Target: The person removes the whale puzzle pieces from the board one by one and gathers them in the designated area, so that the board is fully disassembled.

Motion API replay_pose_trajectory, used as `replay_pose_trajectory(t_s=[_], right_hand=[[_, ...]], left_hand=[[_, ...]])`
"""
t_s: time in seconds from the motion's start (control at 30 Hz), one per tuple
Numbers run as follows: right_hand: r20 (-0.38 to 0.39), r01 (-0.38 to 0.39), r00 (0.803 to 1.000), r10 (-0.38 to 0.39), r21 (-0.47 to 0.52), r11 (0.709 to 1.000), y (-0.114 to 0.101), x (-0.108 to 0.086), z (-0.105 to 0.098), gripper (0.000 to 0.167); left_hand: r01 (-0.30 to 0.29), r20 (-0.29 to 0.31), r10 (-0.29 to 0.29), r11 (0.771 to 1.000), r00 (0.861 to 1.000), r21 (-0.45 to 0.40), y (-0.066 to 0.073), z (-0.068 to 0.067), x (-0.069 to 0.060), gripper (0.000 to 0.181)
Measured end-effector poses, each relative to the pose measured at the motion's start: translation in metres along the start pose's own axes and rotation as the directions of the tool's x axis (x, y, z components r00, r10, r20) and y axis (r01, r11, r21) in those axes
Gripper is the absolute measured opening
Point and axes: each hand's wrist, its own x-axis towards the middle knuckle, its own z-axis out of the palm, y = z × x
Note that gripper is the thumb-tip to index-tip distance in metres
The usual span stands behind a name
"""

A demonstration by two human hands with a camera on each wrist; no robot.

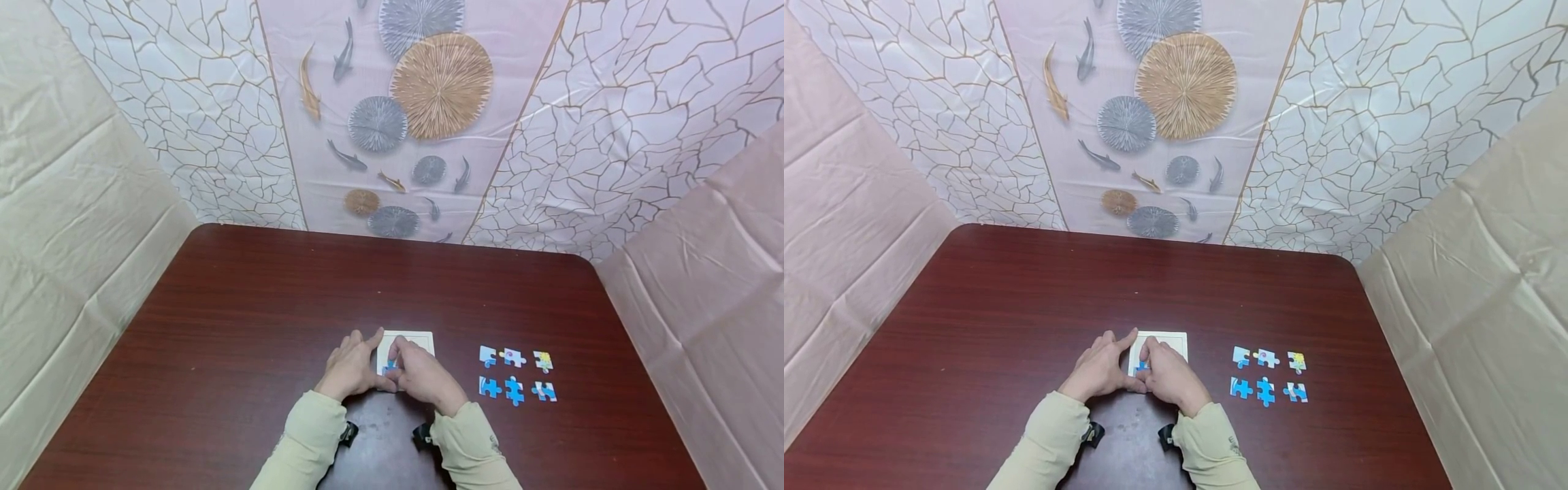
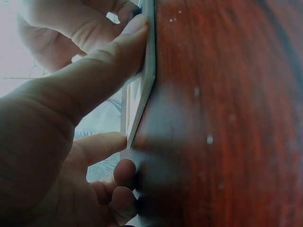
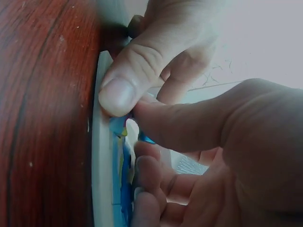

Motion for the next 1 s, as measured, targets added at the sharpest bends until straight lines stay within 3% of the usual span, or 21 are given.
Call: replay_pose_trajectory(t_s=[0.4,0.53,0.83,1.0], right_hand=[[-0.008,-0.029,1.0,0.029,0.085,0.996,0.003,-0.005,0.0,0.017],[-0.016,-0.045,0.999,0.047,0.137,0.99,0.006,-0.007,0.0,0.008],[-0.037,0.0,0.999,0.013,0.329,0.944,0.018,-0.01,-0.005,0.007],[-0.048,-0.01,0.998,0.031,0.379,0.925,0.016,-0.024,-0.011,0.012]], left_hand=[[0.009,0.002,-0.009,1.0,1.0,0.011,0.003,0.0,-0.001,0.114],[0.015,0.011,-0.015,1.0,1.0,0.017,0.003,-0.001,0.0,0.114],[0.007,0.015,-0.007,1.0,1.0,0.021,0.005,-0.002,0.003,0.113],[0.017,0.033,-0.018,1.0,0.999,0.024,0.004,0.0,0.001,0.113]])
